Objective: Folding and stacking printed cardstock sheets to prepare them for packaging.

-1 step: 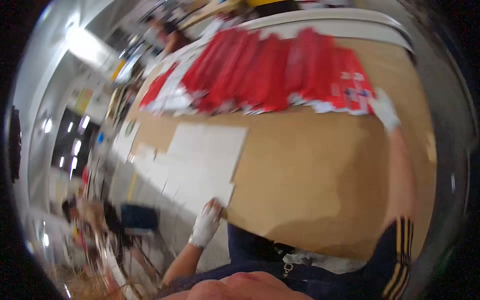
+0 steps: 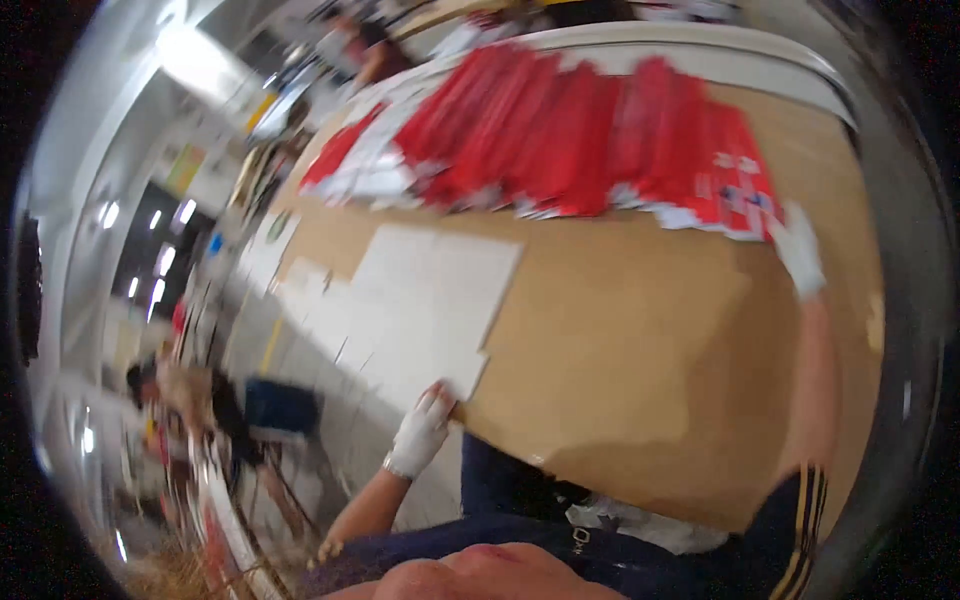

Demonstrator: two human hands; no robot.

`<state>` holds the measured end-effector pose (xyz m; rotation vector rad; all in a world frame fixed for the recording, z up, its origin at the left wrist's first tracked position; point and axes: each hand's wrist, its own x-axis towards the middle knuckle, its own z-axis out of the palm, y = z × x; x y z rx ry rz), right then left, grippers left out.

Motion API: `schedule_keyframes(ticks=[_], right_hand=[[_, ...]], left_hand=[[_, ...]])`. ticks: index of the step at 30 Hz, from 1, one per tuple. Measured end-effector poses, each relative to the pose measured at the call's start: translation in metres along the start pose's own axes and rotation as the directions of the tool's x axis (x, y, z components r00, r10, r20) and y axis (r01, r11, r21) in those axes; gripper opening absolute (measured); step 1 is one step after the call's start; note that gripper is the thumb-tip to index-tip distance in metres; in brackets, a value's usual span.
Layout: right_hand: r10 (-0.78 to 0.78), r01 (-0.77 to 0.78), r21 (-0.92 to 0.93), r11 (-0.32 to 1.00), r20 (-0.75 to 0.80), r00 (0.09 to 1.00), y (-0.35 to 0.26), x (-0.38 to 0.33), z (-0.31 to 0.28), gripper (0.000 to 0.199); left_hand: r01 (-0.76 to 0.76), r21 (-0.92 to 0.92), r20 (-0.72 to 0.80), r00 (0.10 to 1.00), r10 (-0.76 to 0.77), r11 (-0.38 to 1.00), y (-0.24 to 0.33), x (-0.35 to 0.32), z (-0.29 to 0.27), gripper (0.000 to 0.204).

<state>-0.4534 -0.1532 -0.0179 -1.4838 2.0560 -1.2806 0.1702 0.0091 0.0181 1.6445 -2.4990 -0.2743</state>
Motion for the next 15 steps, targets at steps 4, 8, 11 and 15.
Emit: schedule_keyframes(ticks=[4, 8, 11, 15], right_hand=[[-0.128, 0.112, -0.182, 0.977, -0.076, 0.989, 0.037, -0.099, -0.027, 0.044], [-0.2, 0.208, -0.082, 0.975, 0.093, 0.975, -0.109, -0.21, 0.013, 0.055], [-0.707, 0.765, -0.056, 0.642, 0.344, 0.618, -0.202, -0.283, 0.025, 0.062], [-0.774, 0.811, 0.108, 0.575, 0.395, 0.496, -0.217, -0.333, 0.038, 0.035]], left_hand=[[0.056, -0.07, -0.092, 0.994, -0.063, 0.996, 0.016, 0.023, -0.018, 0.034], [-0.065, 0.126, -0.39, 0.914, 0.11, 0.99, 0.049, 0.023, -0.058, 0.021], [-0.135, -0.156, -0.124, 0.986, 0.116, 0.978, 0.117, -0.002, -0.079, 0.02], [-0.669, -0.134, -0.304, 0.73, 0.612, 0.731, 0.166, -0.028, -0.04, 0.015]])
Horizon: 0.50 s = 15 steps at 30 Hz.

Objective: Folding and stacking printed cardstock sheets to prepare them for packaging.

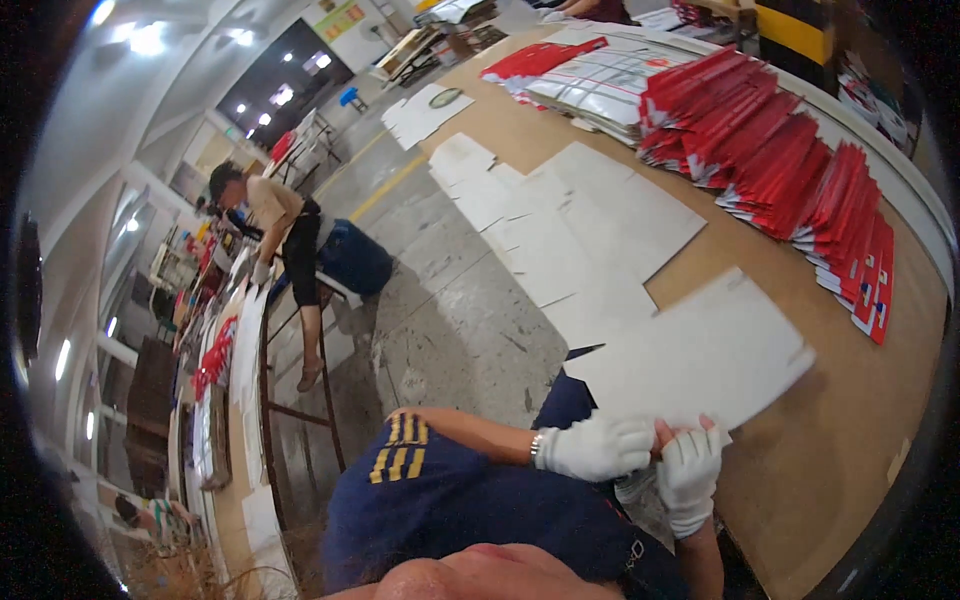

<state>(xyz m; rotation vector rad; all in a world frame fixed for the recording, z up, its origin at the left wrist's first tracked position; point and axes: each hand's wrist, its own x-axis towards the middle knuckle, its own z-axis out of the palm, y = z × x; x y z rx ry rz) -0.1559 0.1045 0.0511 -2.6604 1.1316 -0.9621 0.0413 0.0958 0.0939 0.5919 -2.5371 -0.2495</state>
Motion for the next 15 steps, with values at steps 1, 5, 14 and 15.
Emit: schedule_keyframes(ticks=[1, 5, 14, 15], right_hand=[[0.043, -0.041, 0.043, 0.998, -0.063, 0.997, 0.007, -0.017, 0.004, 0.033], [0.475, -0.453, 0.254, 0.854, -0.028, 0.88, 0.012, -0.087, -0.043, 0.036], [0.844, -0.797, 0.364, 0.483, 0.051, 0.534, 0.02, -0.268, -0.11, 0.042], [0.851, -0.779, 0.404, 0.48, 0.005, 0.526, 0.018, -0.274, -0.114, 0.029]], left_hand=[[0.163, -0.093, 0.203, 0.969, -0.141, 0.982, 0.0, 0.004, 0.004, 0.024], [0.19, -0.01, 0.188, 0.965, -0.184, 0.982, -0.038, -0.006, 0.002, 0.119], [-0.121, -0.01, 0.301, 0.946, 0.119, 0.993, -0.062, 0.001, 0.064, 0.055], [-0.139, -0.046, 0.294, 0.944, 0.147, 0.989, -0.073, -0.002, 0.085, 0.05]])
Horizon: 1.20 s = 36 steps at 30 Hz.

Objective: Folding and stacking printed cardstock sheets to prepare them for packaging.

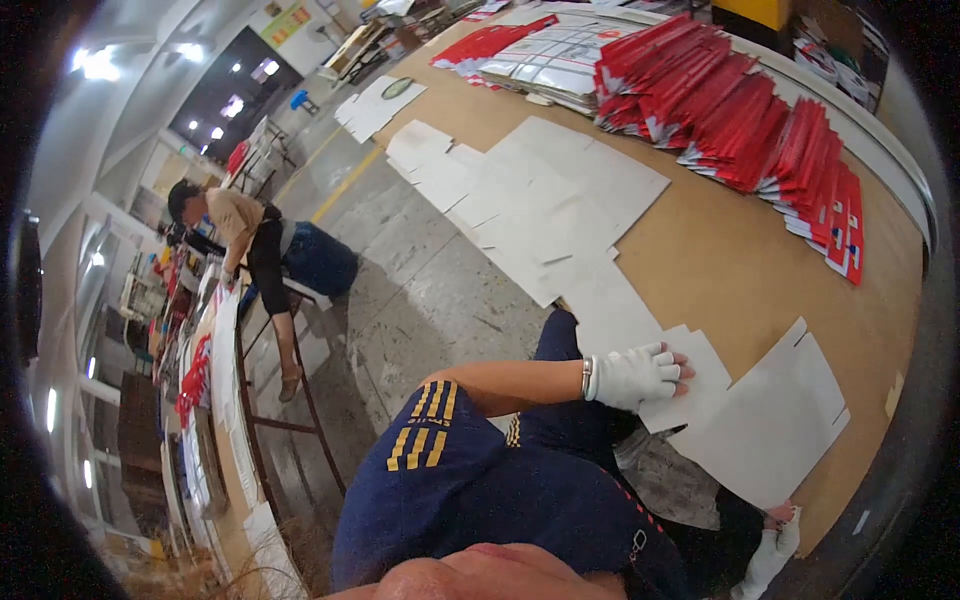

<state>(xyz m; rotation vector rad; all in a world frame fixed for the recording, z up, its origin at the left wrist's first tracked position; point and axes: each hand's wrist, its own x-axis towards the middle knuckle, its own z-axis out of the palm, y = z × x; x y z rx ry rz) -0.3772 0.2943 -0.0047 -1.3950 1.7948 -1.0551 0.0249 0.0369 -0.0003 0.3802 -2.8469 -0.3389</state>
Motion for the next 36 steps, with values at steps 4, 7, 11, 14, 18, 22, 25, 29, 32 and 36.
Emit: schedule_keyframes(ticks=[4, 7, 11, 14, 18, 22, 25, 29, 32, 36], right_hand=[[-0.108, 0.089, -0.112, 0.99, -0.183, 0.977, 0.004, -0.025, 0.015, 0.018], [-0.036, -0.026, -0.228, 0.973, -0.263, 0.964, -0.001, -0.042, 0.044, 0.039], [-0.293, 0.193, -0.446, 0.874, -0.166, 0.942, -0.01, -0.027, 0.06, 0.053], [-0.126, 0.046, -0.229, 0.972, -0.348, 0.929, -0.02, -0.023, 0.06, 0.051], [0.125, -0.267, -0.191, 0.945, -0.541, 0.831, 0.017, -0.005, 0.06, 0.053], [0.245, -0.405, -0.175, 0.897, -0.566, 0.787, -0.015, 0.015, 0.062, 0.056], [0.14, -0.344, -0.157, 0.926, -0.702, 0.698, 0.017, -0.007, 0.07, 0.056], [0.461, -0.278, 0.37, 0.887, -0.664, 0.588, 0.007, -0.036, 0.132, 0.059], [0.402, -0.108, 0.821, 0.561, -0.156, 0.902, -0.028, -0.029, 0.18, 0.043], [0.484, -0.068, 0.694, 0.717, -0.425, 0.765, -0.04, 0.009, 0.185, 0.039]], left_hand=[[0.009, -0.333, -0.065, 0.997, -0.033, 0.943, -0.016, 0.015, 0.004, 0.029], [0.094, -0.45, -0.033, 0.992, -0.121, 0.888, -0.013, 0.031, 0.011, 0.026], [0.427, -0.162, -0.378, 0.806, -0.456, 0.89, 0.023, 0.031, 0.016, 0.028], [-0.052, -0.06, -0.055, 0.997, 0.049, 0.997, 0.019, 0.04, 0.039, 0.03], [-0.124, -0.384, -0.127, 0.989, 0.08, 0.915, 0.047, 0.073, 0.036, 0.028], [0.22, -0.485, -0.163, 0.928, -0.335, 0.846, 0.063, 0.097, 0.05, 0.032], [0.218, -0.146, -0.239, 0.939, -0.249, 0.965, 0.067, 0.1, 0.068, 0.041], [0.132, -0.045, -0.028, 0.991, -0.133, 0.99, 0.087, 0.102, 0.048, 0.07], [-0.043, -0.048, 0.073, 0.996, 0.046, 0.998, 0.098, 0.113, 0.056, 0.07], [-0.082, -0.048, 0.091, 0.992, 0.086, 0.995, 0.104, 0.114, 0.075, 0.066]])
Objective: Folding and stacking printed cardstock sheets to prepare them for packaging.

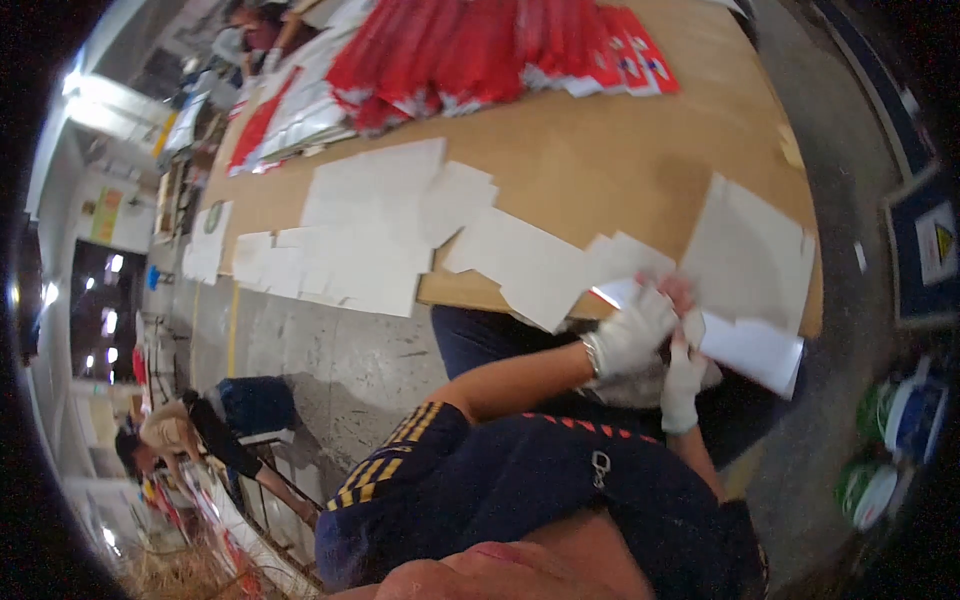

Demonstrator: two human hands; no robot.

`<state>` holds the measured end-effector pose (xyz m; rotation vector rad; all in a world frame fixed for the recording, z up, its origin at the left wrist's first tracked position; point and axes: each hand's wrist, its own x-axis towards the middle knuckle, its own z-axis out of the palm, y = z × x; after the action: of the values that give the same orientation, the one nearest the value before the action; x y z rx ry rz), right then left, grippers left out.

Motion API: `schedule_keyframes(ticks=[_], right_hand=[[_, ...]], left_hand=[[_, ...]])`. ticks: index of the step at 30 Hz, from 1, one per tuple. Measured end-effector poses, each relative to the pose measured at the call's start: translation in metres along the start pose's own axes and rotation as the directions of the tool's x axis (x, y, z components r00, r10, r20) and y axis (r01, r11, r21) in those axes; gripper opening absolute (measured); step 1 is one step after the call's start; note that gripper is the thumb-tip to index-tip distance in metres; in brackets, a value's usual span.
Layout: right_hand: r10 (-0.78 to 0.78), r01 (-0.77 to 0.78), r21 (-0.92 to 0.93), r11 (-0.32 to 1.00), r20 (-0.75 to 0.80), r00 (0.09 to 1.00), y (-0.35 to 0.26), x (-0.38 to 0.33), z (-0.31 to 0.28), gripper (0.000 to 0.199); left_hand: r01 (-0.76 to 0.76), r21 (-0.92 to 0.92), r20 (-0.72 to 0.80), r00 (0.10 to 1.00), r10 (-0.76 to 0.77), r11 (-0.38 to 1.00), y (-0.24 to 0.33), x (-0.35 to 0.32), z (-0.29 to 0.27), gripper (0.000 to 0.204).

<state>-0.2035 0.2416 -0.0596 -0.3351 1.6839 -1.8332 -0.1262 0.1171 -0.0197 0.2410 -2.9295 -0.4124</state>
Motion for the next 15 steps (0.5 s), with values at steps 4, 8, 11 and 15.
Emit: schedule_keyframes(ticks=[4, 8, 11, 15], right_hand=[[-0.621, 0.465, -0.689, 0.557, 0.026, 0.783, -0.046, 0.027, -0.021, 0.017], [-0.677, 0.674, -0.738, 0.038, 0.477, 0.561, -0.039, 0.054, -0.03, 0.022], [-0.538, 0.774, -0.633, 0.0, 0.652, 0.534, -0.076, 0.06, 0.002, 0.041], [-0.396, 0.717, -0.671, -0.19, 0.72, 0.569, -0.07, 0.082, -0.028, 0.045]], left_hand=[[0.077, -0.002, 0.008, 0.997, -0.077, 0.997, -0.015, -0.021, -0.027, 0.103], [0.002, -0.109, -0.032, 0.999, -0.005, 0.994, -0.009, -0.011, -0.03, 0.095], [0.101, -0.214, 0.242, 0.969, -0.047, 0.972, -0.01, -0.03, -0.044, 0.093], [0.147, 0.224, -0.029, 0.989, -0.144, 0.963, -0.047, -0.111, -0.043, 0.087]])
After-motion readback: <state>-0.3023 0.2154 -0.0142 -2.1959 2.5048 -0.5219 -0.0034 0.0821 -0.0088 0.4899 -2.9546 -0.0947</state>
